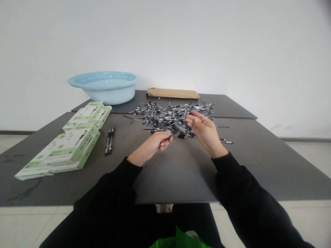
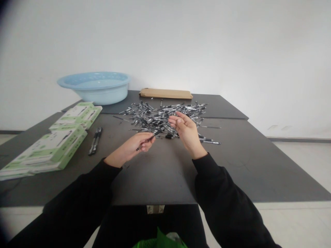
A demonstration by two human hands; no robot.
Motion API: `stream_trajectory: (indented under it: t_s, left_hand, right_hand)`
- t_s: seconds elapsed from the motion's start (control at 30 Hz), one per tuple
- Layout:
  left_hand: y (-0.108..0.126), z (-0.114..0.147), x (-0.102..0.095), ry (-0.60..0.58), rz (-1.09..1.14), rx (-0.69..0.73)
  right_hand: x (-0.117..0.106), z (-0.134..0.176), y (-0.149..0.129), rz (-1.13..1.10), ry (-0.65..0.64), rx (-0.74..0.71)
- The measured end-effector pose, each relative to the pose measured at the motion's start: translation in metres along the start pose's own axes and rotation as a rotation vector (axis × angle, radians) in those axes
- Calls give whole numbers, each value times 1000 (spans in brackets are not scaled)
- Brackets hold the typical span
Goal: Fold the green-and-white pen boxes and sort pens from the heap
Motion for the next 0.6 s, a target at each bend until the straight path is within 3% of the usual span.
stream_trajectory:
  t_s: [0.27, 0.6]
  left_hand:
    - [2, 1, 1, -8, -7, 11]
    - [3, 3, 2, -3, -17, 17]
  right_hand:
    - [-9, 2, 4, -50, 129, 11]
    - [-7, 5, 13, -63, 85, 122]
Point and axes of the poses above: each hand's wrist, its own z-axis away from the middle knuckle, its own x-axis out of the palm, y = z × x, the point moved 8 cm from there along -z, towards the middle knuckle, and after that the axes turned 7 degrees about -x, right-handed, at the moved point
